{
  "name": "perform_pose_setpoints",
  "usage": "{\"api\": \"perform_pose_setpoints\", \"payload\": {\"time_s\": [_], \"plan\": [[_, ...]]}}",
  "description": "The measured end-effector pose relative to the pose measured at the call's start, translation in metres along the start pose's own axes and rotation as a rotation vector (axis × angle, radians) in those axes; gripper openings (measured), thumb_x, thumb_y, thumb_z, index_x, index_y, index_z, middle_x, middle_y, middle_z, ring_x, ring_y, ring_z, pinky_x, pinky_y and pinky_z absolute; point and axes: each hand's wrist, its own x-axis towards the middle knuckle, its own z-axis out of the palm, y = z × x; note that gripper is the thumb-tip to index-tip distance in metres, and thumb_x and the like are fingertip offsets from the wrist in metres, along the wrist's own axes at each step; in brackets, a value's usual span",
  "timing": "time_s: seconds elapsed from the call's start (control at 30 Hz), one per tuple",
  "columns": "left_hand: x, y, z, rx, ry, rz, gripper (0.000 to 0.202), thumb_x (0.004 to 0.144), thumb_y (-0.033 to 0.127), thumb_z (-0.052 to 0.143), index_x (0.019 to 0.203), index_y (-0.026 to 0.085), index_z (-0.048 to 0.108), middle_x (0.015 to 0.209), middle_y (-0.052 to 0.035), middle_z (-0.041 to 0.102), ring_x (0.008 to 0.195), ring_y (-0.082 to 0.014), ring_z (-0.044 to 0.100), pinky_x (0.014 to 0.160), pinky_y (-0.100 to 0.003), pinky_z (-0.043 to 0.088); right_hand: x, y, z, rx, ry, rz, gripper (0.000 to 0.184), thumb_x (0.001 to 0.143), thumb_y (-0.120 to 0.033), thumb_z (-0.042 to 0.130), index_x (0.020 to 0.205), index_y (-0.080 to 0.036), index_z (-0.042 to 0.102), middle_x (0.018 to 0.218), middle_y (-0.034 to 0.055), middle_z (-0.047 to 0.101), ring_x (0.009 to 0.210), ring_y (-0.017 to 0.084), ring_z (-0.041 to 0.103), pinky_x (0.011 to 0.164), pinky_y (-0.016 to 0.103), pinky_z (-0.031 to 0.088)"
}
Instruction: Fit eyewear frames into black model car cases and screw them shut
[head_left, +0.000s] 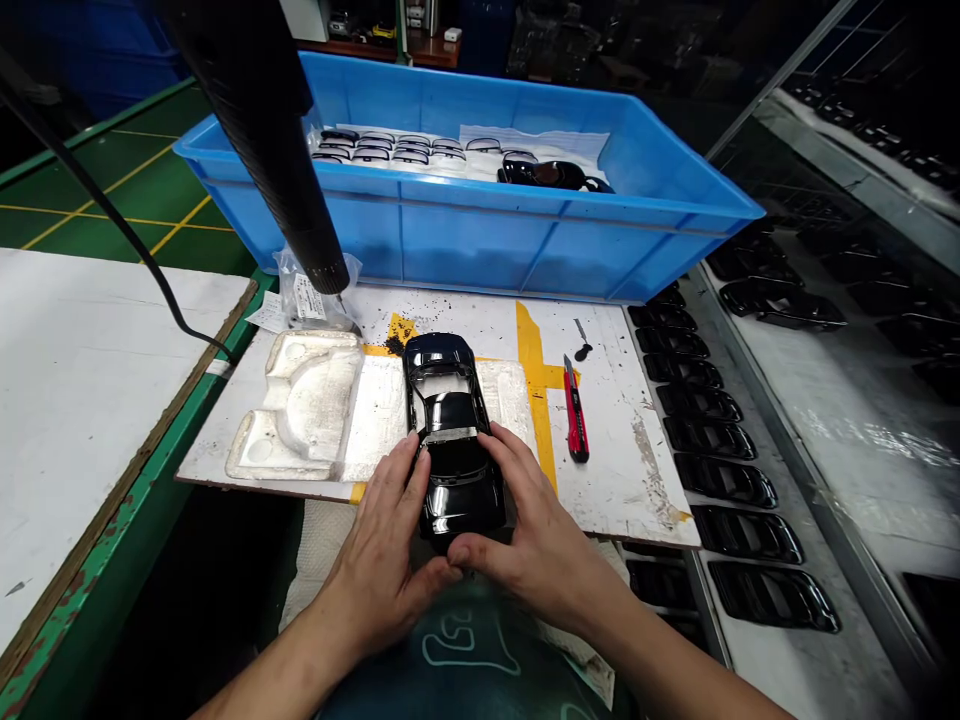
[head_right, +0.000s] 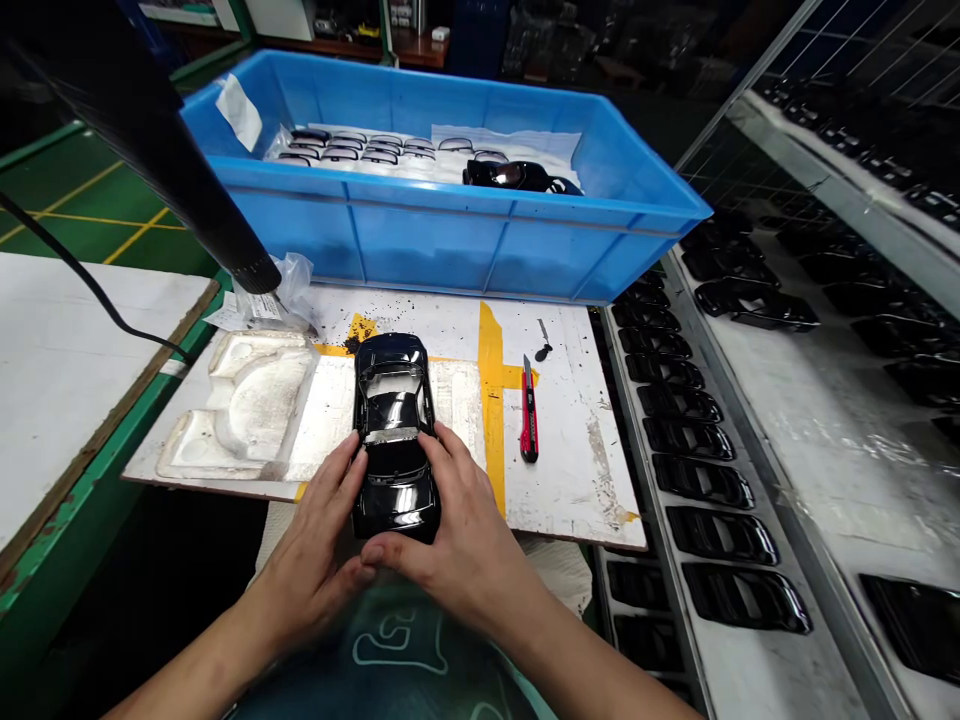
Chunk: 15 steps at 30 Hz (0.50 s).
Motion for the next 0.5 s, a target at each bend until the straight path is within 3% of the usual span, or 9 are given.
{"api": "perform_pose_setpoints", "payload": {"time_s": [0.13,0.33,0.5], "plan": [[0.005,0.007,-0.002,0.009,-0.006,-0.050,0.088,0.091,0.073,0.033,0.158,0.025,0.001,0.166,-0.0124,0.003,0.151,-0.0337,0.010,0.121,-0.056,0.018,-0.002,0.000,0.000,-0.012,-0.007,-0.024,0.101,0.076,-0.076,0.061,0.153,-0.022,0.026,0.162,0.0120,0.017,0.149,0.032,0.021,0.121,0.054,0.024],[0.007,0.020,-0.004,0.005,0.023,-0.144,0.082,0.094,0.069,0.034,0.158,0.027,0.003,0.166,-0.0110,0.006,0.151,-0.0320,0.012,0.120,-0.056,0.019,-0.004,0.006,0.004,-0.027,-0.017,-0.050,0.087,0.087,-0.076,0.045,0.155,-0.027,0.021,0.164,0.0062,0.011,0.150,0.028,0.016,0.122,0.051,0.023],[0.001,0.018,-0.002,-0.048,-0.025,-0.102,0.084,0.094,0.069,0.031,0.157,0.026,-0.003,0.166,-0.0114,-0.003,0.153,-0.0317,0.005,0.121,-0.055,0.016,-0.006,0.009,0.011,-0.040,-0.009,-0.065,0.096,0.083,-0.080,0.046,0.157,-0.027,0.014,0.165,0.0068,0.006,0.151,0.030,0.011,0.122,0.055,0.020]]}}
